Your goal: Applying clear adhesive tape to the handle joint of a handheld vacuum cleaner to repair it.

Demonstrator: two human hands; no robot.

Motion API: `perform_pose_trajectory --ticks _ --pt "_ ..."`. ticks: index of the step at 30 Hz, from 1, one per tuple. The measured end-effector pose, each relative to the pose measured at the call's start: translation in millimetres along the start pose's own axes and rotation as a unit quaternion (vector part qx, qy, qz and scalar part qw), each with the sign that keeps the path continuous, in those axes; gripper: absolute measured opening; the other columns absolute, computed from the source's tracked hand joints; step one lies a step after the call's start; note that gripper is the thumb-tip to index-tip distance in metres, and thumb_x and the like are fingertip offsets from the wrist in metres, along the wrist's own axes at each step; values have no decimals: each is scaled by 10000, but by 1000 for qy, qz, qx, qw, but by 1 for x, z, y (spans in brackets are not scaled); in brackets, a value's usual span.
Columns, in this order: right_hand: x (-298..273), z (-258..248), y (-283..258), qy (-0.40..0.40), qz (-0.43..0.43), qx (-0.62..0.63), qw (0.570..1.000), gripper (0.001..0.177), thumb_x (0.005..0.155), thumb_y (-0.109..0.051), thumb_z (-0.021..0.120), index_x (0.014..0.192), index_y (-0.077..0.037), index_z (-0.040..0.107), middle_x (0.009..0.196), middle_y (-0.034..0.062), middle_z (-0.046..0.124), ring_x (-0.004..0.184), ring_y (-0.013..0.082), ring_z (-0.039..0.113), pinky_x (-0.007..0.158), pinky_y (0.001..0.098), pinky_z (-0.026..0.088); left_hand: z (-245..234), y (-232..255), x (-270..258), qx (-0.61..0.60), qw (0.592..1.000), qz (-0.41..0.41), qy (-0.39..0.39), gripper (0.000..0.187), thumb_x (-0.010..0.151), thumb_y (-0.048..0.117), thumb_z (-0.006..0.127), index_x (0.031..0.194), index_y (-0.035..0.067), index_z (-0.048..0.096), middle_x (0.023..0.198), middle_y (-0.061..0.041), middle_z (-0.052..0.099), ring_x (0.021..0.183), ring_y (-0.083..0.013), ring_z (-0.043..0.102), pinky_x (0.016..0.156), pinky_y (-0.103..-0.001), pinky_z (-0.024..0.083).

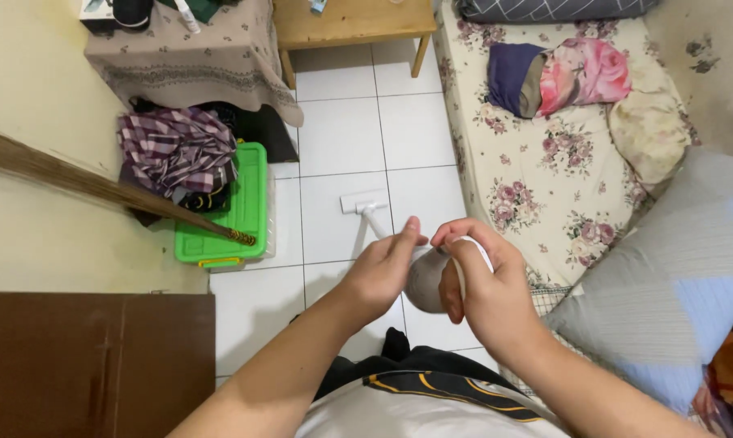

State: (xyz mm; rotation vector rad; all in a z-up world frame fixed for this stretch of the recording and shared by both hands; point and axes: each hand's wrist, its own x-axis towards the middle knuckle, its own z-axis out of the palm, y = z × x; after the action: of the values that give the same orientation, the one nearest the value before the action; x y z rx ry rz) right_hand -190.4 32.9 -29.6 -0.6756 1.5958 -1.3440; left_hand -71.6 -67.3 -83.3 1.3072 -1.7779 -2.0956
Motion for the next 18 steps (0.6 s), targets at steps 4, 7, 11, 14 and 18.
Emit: perform_pose_trajectory --ticks 4,7,11,14,18 --pt "21 18 11 19 -5 -17 1000 200 993 -157 463 961 -26 611 424 72 454 331 154 401 365 313 331 -26 10 -2 61 997 -14 -39 792 962 665 295 1321 48 638 1125 -91 684 1088 -207 617 984 -350 441" --pt "28 37 1 39 0 -8 999 198 996 -168 465 961 -34 607 430 70 454 333 158 402 364 316 333 -51 17 0 80 994 1 -72 801 972 649 266 1272 18 657 1092 -170 720 1046 -267 646 960 -380 481" --pt "16 65 -34 65 41 27 997 209 996 -192 482 951 -32 610 421 68 430 320 169 380 350 328 323 -80 29 -2 110 990 53 -71 808 961 668 310 1149 1 725 1035 -174 747 1026 -252 689 964 -365 496" --pt "13 82 -49 78 56 27 995 220 992 -205 488 947 -31 615 409 69 415 312 173 363 346 333 315 -99 41 -6 123 986 59 -98 826 952 672 315 1038 -7 778 929 -186 766 944 -271 723 916 -372 533" --pt "18 101 -42 90 57 41 994 214 994 -201 486 955 -32 610 408 69 414 313 171 361 350 328 315 -118 32 1 124 982 67 -128 809 958 669 334 1049 -11 762 957 -167 765 975 -252 718 931 -366 523"
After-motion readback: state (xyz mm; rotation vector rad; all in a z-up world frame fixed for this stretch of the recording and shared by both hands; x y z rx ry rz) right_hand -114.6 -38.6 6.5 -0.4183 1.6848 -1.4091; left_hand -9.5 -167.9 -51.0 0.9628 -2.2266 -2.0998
